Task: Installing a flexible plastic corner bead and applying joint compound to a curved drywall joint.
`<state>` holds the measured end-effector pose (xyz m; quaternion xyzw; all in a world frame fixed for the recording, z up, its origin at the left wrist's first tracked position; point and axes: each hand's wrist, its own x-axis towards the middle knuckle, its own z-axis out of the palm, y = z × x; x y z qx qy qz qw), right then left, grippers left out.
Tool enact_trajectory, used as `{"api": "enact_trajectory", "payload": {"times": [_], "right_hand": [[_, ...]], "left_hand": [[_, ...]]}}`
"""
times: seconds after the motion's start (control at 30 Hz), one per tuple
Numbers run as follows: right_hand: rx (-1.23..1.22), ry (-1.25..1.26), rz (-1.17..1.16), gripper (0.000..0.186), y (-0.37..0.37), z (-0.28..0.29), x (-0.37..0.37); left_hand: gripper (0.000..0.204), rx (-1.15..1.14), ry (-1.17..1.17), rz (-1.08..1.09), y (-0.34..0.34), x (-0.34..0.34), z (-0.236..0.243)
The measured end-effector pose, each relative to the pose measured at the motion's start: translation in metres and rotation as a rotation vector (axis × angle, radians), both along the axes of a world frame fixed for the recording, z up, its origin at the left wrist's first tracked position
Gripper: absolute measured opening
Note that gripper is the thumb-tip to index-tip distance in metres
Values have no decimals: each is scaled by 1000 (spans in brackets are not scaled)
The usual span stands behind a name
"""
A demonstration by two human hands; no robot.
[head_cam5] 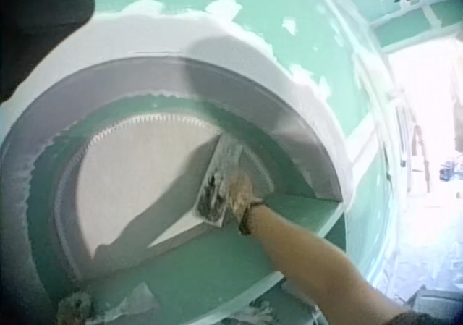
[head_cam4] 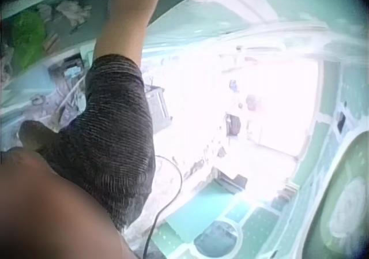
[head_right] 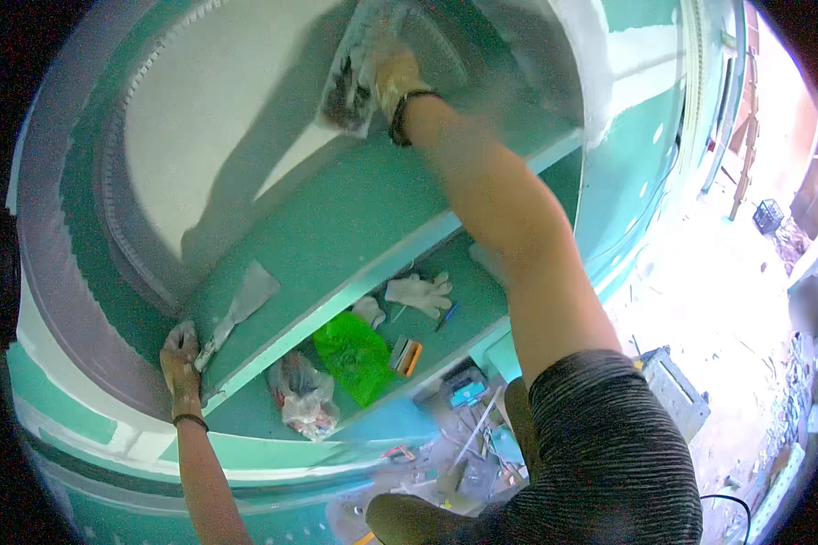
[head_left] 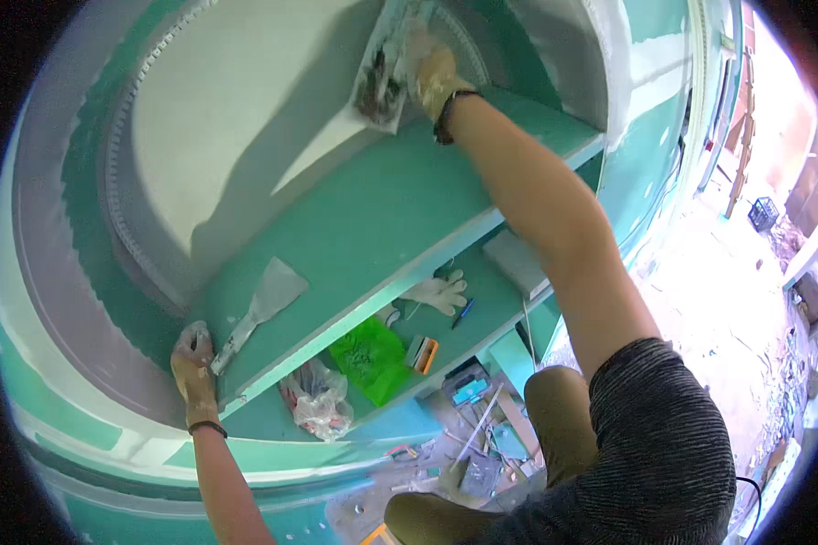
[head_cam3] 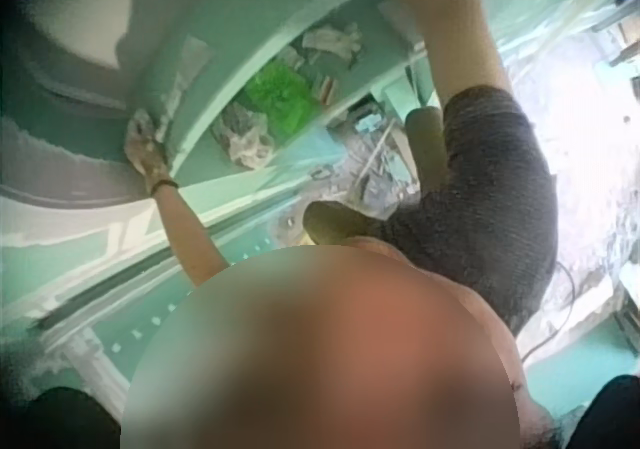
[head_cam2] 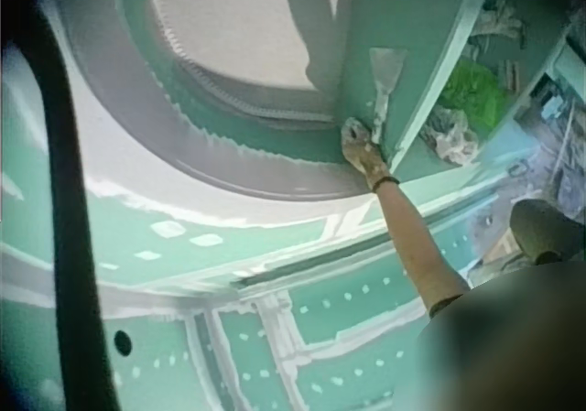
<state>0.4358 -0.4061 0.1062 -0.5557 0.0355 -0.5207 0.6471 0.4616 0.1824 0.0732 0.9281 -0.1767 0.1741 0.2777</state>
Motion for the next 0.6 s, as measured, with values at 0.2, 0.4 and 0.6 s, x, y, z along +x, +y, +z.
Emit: {"api": "enact_trajectory", "payload": {"times": [0.2, 0.4, 0.6], "right_hand": [[145, -117, 83, 51, -71, -46, 28], [711, -151, 312, 46, 60, -1, -19], [620, -138, 248, 53, 32, -11, -19]], "left_hand": [[39, -55, -52, -123, 3, 34, -20], [39, 1, -53, -35, 47, 18, -8], [39, -12, -27, -24, 24, 6, -1]]}}
